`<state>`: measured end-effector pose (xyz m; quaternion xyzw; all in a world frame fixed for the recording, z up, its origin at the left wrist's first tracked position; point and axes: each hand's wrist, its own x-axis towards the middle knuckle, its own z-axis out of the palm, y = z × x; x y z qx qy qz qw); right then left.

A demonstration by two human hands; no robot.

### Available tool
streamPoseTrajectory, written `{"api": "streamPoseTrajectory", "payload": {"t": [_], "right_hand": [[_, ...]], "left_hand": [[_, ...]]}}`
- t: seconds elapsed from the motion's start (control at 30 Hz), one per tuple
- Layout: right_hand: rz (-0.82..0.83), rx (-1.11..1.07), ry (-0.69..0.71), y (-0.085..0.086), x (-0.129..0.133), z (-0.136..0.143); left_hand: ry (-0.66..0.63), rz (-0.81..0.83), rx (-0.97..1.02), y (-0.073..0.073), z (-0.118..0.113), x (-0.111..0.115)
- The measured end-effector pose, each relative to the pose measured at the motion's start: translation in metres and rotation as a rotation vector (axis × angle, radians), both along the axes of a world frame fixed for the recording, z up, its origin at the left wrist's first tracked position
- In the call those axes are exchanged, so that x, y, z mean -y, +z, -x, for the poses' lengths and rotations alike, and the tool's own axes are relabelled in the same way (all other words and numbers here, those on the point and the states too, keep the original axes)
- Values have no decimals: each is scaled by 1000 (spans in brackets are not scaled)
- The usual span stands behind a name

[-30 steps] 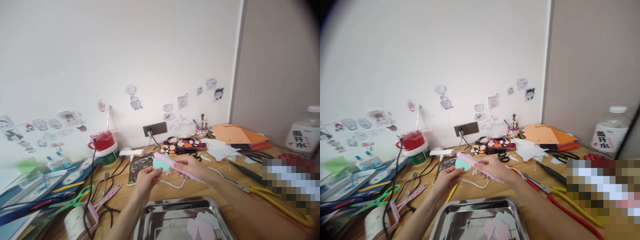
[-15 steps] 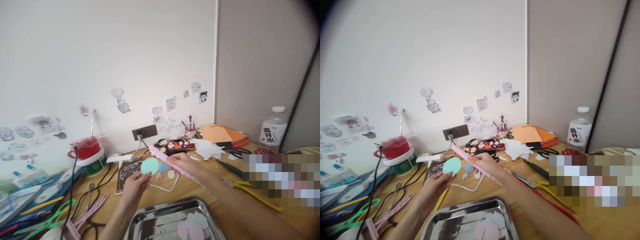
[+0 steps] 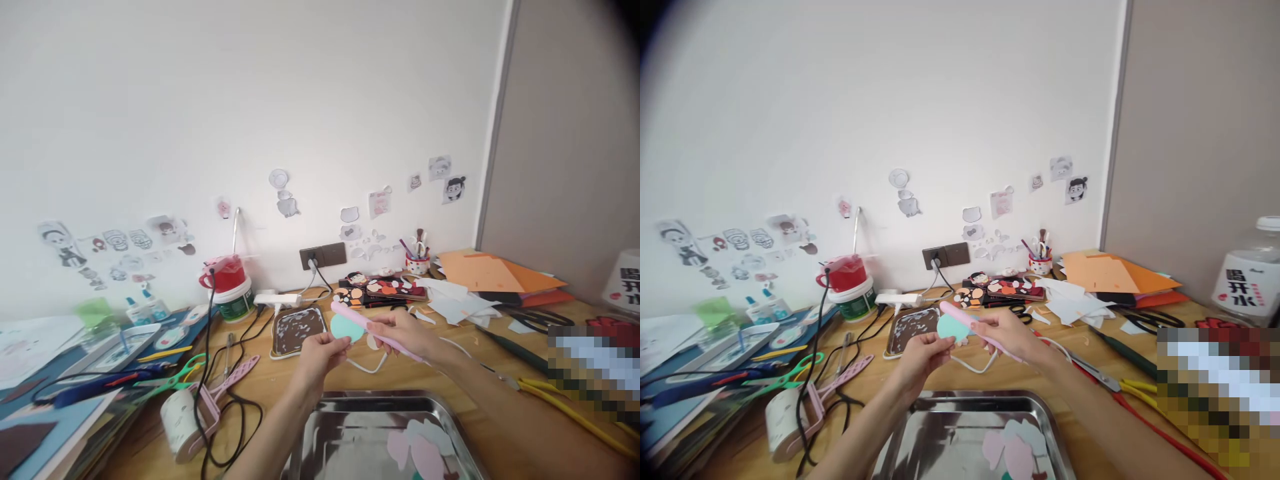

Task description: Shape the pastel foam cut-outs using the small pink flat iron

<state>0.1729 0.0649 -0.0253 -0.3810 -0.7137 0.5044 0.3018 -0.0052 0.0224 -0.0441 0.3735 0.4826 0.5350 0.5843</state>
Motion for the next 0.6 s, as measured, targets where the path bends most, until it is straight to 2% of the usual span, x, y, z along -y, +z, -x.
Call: {"api": "streamPoseTrajectory", "payload": {"t": [0.2, 0.33, 0.6], "right_hand": [[-31, 44, -47, 3, 11, -13], [11, 62, -66, -8, 13, -21], [62, 66, -18, -23, 21, -22]], "left_hand": [[-51, 27, -2, -4, -5, 3], [-89, 81, -2, -5, -9, 12], [-46, 81, -63, -8, -1, 20]]}}
